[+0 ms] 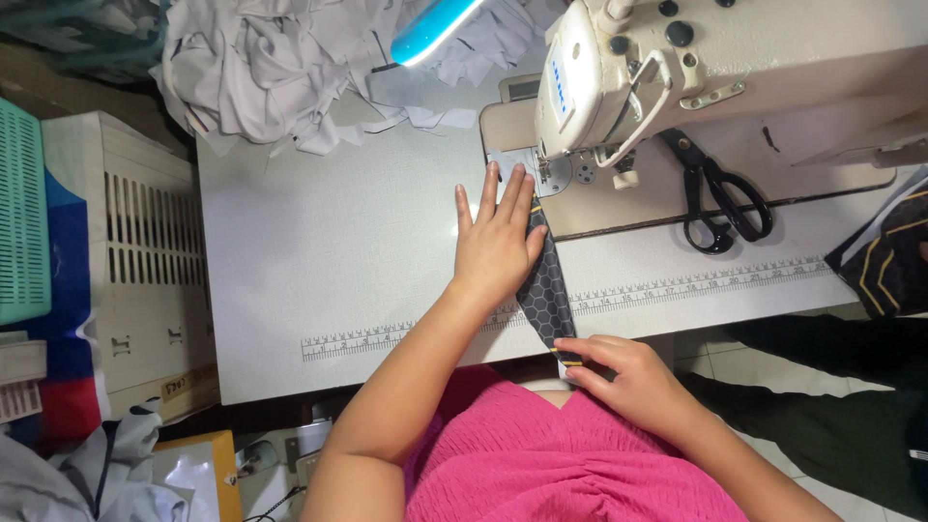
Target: Trimming fabric pieces with scissors and aligning them for sewing
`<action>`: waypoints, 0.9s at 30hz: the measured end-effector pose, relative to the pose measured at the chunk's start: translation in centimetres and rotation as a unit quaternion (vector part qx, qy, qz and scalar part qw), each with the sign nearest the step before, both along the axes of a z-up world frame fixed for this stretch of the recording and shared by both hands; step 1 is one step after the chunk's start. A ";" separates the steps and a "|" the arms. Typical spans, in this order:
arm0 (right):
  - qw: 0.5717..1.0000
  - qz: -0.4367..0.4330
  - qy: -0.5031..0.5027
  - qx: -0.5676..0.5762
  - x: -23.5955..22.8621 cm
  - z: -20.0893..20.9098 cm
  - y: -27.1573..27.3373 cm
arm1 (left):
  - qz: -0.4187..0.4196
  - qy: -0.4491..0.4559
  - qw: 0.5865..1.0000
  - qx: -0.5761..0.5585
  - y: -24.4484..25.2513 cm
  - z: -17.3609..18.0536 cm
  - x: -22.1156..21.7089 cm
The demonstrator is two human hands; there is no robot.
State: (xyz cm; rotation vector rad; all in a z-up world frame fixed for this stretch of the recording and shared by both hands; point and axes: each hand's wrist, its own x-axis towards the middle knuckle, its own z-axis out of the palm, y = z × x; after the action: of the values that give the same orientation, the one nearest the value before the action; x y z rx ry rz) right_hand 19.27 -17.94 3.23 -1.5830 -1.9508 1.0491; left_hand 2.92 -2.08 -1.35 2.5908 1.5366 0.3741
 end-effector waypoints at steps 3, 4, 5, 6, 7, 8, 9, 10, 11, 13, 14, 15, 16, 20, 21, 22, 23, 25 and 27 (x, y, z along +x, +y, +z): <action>1.000 -0.016 0.004 0.018 0.0 0.0 0.0 | 0.002 0.005 1.000 -0.006 0.6 -0.2 0.5; 1.000 -0.018 0.003 0.019 -0.1 0.1 0.1 | 0.000 0.005 1.000 -0.005 0.8 -0.2 0.6; 1.000 -0.028 0.007 0.005 -0.1 0.3 0.2 | 0.000 -0.007 1.000 -0.007 0.9 -0.2 0.6; 0.999 -0.038 0.011 -0.009 -0.3 0.5 0.3 | 0.000 -0.019 1.000 -0.009 1.0 -0.3 0.6; 0.999 -0.038 0.011 -0.011 -0.2 0.5 0.3 | 0.000 -0.020 1.000 -0.011 1.2 0.0 0.6; 0.999 -0.043 0.018 -0.004 -0.3 0.4 0.3 | -0.005 -0.049 0.998 -0.041 1.5 0.4 0.7; 0.999 -0.046 0.027 0.004 -0.3 0.4 0.5 | -0.008 -0.077 0.995 -0.070 1.8 0.7 0.6; 0.999 -0.045 0.027 0.004 -0.2 0.3 0.5 | -0.008 -0.077 0.995 -0.069 2.0 0.8 0.7; 0.998 -0.052 0.024 0.002 -0.2 0.2 0.5 | -0.006 -0.098 0.993 -0.071 2.3 0.8 0.8; 0.998 -0.058 0.022 0.001 -0.2 0.5 0.7 | -0.004 -0.120 0.990 -0.073 2.7 1.0 0.8; 0.997 -0.077 0.029 -0.006 -0.4 0.9 0.9 | -0.013 -0.125 0.987 -0.096 3.0 1.2 0.7; 0.995 -0.096 0.037 -0.014 -0.5 1.2 1.0 | -0.021 -0.130 0.984 -0.120 3.1 1.4 0.6; 0.995 -0.096 0.037 -0.015 -0.5 1.0 1.0 | -0.021 -0.130 0.984 -0.121 3.3 1.6 0.7; 0.993 -0.107 0.035 -0.022 -0.2 0.3 0.9 | -0.030 -0.142 0.981 -0.125 4.0 2.0 0.7; 0.993 -0.110 0.036 -0.026 -0.2 0.2 0.9 | -0.033 -0.144 0.981 -0.126 4.1 2.0 0.6; 0.993 -0.109 0.036 -0.026 -0.3 0.2 0.9 | -0.032 -0.144 0.981 -0.127 4.2 2.3 0.5; 0.992 -0.118 0.037 -0.038 -0.3 0.2 1.0 | -0.039 -0.162 0.977 -0.136 4.3 2.5 0.4; 0.990 -0.126 0.037 -0.051 -0.3 0.1 1.0 | -0.045 -0.180 0.972 -0.146 4.6 2.7 0.3; 0.988 -0.137 0.028 -0.058 -0.1 -0.3 1.0 | -0.053 -0.195 0.968 -0.150 5.0 2.6 0.3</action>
State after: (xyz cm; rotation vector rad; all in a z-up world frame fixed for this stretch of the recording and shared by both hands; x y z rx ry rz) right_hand 19.13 -16.91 2.88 -1.8026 -1.6025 1.0946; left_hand 3.21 2.92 1.26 2.1929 1.2095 0.5537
